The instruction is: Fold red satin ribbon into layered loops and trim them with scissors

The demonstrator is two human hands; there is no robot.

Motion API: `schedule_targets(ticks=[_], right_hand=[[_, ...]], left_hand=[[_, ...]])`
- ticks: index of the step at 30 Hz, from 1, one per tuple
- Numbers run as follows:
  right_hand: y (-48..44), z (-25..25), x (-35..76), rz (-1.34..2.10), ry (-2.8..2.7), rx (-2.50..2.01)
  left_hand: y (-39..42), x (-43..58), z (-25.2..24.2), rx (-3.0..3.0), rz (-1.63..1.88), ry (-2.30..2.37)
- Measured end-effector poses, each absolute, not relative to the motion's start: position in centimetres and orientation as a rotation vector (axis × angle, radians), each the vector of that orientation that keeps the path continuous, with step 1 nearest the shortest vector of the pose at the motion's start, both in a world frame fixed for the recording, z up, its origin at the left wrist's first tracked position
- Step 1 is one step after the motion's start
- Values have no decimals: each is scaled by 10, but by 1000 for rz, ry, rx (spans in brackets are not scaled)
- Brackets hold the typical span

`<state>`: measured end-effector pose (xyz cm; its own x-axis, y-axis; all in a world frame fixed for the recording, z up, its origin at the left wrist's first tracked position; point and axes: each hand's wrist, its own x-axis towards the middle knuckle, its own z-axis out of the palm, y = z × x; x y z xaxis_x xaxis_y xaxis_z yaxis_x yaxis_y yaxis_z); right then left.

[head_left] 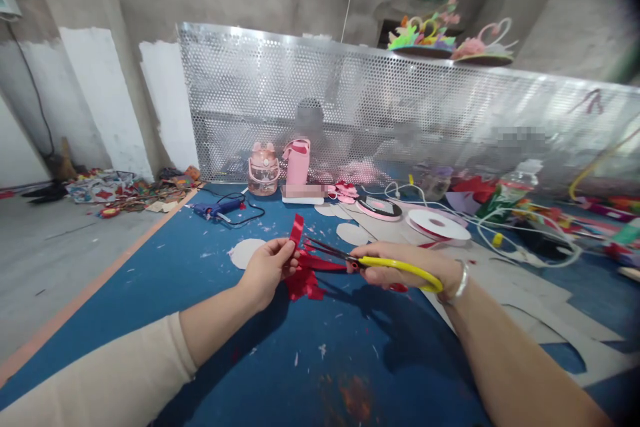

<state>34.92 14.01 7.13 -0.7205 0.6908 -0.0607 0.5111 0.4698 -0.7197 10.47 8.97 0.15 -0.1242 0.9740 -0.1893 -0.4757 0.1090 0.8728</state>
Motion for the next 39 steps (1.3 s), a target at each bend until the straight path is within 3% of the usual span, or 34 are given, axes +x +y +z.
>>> schedule_targets(ticks=[6,39], right_hand=[[142,62,329,1287,-2525,-955],[135,69,313,953,-2586,-1063]], left_hand=[[89,105,-1,718,1353,1036],[91,105,-7,785,1309,1058]])
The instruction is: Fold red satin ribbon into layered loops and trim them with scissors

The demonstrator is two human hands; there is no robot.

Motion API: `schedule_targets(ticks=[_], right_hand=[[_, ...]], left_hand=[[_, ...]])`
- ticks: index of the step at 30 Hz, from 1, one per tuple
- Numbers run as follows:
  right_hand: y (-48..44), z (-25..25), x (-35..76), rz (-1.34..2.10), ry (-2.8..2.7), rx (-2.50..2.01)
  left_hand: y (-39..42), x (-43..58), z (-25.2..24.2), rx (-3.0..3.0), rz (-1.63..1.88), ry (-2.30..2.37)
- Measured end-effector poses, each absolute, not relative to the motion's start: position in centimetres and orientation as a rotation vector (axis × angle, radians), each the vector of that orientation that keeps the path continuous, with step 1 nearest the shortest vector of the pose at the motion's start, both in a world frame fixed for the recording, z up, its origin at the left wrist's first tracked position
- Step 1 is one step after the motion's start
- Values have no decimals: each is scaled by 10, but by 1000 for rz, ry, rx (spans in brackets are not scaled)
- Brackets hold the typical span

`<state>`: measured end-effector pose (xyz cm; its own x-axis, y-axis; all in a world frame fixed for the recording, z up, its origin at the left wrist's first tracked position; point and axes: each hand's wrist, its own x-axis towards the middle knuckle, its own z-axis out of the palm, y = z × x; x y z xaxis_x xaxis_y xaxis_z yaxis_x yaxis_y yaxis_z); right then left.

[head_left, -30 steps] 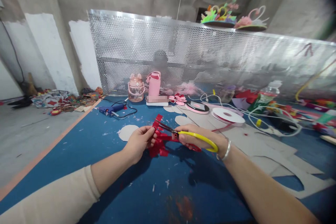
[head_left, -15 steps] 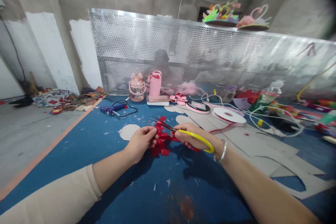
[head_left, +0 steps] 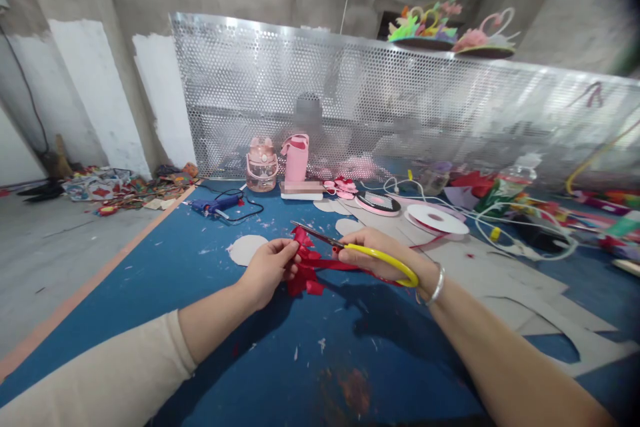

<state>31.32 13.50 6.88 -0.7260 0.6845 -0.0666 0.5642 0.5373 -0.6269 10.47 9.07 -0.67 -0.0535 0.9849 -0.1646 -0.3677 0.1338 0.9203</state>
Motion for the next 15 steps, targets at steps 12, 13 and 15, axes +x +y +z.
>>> schedule_targets(ticks=[12,13,15], right_hand=[[142,56,327,1570,-2295,-1024],[143,55,328,1598,-2282,-1014],[144,54,329,1631,-2263,-999]], left_hand=[[93,101,-4,780,1389,1113],[94,100,-3,789,1383,1108],[94,100,-3,811,1368,1093]])
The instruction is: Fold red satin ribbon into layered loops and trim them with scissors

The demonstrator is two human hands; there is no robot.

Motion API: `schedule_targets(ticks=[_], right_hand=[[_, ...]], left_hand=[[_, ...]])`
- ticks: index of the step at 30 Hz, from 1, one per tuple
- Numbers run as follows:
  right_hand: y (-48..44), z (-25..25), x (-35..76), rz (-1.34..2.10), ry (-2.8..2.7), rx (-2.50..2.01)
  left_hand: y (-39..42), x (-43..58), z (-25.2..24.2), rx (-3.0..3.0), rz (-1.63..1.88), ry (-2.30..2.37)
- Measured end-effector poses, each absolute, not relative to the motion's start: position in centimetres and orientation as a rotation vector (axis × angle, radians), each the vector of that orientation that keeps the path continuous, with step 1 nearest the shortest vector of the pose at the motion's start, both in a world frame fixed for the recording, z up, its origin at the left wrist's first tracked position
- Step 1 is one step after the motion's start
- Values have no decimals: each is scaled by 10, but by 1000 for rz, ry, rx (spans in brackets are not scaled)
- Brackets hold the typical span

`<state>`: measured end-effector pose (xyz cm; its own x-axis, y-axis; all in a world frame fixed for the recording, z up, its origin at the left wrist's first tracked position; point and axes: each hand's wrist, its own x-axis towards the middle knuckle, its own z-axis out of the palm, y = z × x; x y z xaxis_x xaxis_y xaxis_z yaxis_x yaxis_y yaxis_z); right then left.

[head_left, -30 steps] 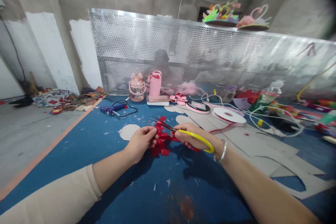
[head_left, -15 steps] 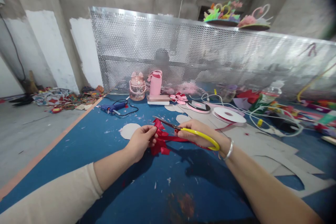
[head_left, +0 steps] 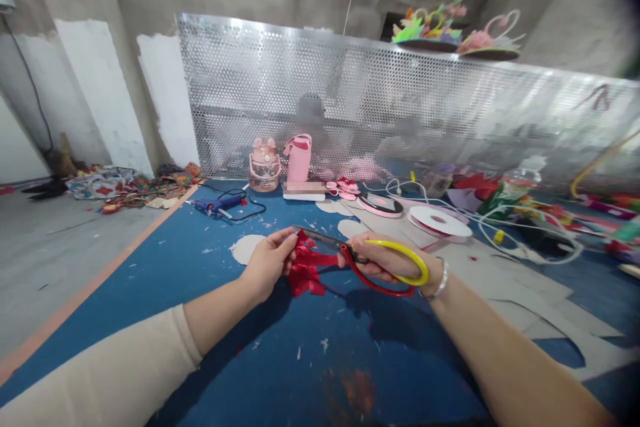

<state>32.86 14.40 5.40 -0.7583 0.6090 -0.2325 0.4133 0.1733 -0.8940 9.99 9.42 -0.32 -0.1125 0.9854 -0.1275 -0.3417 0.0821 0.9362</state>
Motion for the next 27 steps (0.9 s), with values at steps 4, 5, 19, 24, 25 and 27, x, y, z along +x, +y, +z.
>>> schedule_targets(ticks=[4,5,19,24,25,27], right_hand=[[144,51,328,1674,-2218,-952],[143,50,327,1691,-2216,-926],[145,37,310,1566,-2165,-905],[147,39,308,1402,-2120,-994],[147,39,307,1370,-2120,-1008],[146,40,305,1290,-2121,-1036]], left_hand=[[94,101,-4,869,1354,1068],[95,101,-5,883,1352,1065],[94,100,-9,934,1301,1113],[94,100,-7,892,1304,1132],[94,101,-6,882,1302,1135],[94,101,-5,864,1294,1139]])
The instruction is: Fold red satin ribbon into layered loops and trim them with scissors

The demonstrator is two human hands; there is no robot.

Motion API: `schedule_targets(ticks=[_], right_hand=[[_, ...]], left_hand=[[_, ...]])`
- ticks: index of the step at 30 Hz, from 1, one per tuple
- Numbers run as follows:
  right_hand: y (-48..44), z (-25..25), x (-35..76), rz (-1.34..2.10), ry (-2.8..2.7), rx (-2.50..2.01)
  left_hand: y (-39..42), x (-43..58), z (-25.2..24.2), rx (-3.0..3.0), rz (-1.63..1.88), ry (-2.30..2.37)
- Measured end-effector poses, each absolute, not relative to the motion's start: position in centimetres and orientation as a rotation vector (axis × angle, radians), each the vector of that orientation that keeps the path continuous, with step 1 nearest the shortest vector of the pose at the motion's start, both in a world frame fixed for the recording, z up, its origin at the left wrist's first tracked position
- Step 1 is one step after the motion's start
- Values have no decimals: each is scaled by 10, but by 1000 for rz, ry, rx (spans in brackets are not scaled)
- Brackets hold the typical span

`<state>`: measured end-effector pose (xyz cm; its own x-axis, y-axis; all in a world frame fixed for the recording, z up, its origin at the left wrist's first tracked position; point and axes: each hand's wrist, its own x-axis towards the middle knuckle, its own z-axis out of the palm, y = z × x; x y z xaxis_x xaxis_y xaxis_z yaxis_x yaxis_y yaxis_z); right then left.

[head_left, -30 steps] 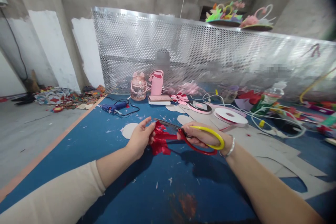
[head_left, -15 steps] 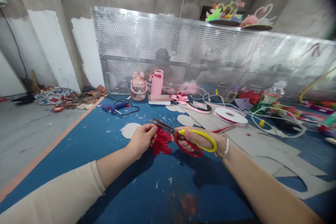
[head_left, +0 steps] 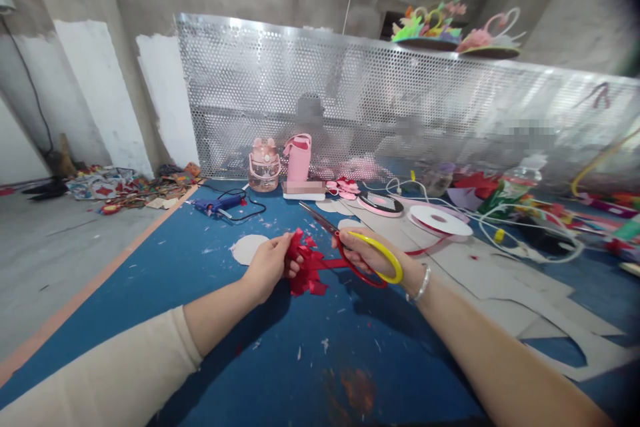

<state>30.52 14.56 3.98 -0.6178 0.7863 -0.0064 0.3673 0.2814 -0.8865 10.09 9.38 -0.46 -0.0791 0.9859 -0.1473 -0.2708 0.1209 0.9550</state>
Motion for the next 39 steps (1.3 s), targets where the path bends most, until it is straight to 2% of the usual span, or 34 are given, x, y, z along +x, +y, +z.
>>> schedule_targets(ticks=[6,11,16,25,29,39], right_hand=[[138,40,291,1063,-2088,-1077],[115,37,274,1034,-2105,-944],[97,31,266,723,-2176,-822],[134,40,287,879,-1695,-988],[145,43,297,1003,-1864,-1056],[161,73,358,853,-2527,-1165]], left_hand=[[92,104,-2,844,1266,1119],[80,116,3,890,1215,1027],[69,121,10,911,1180,967],[69,120,9,959,1061,986],[73,120,5,836,1136,1048],[79,115,5,675,1313,1108]])
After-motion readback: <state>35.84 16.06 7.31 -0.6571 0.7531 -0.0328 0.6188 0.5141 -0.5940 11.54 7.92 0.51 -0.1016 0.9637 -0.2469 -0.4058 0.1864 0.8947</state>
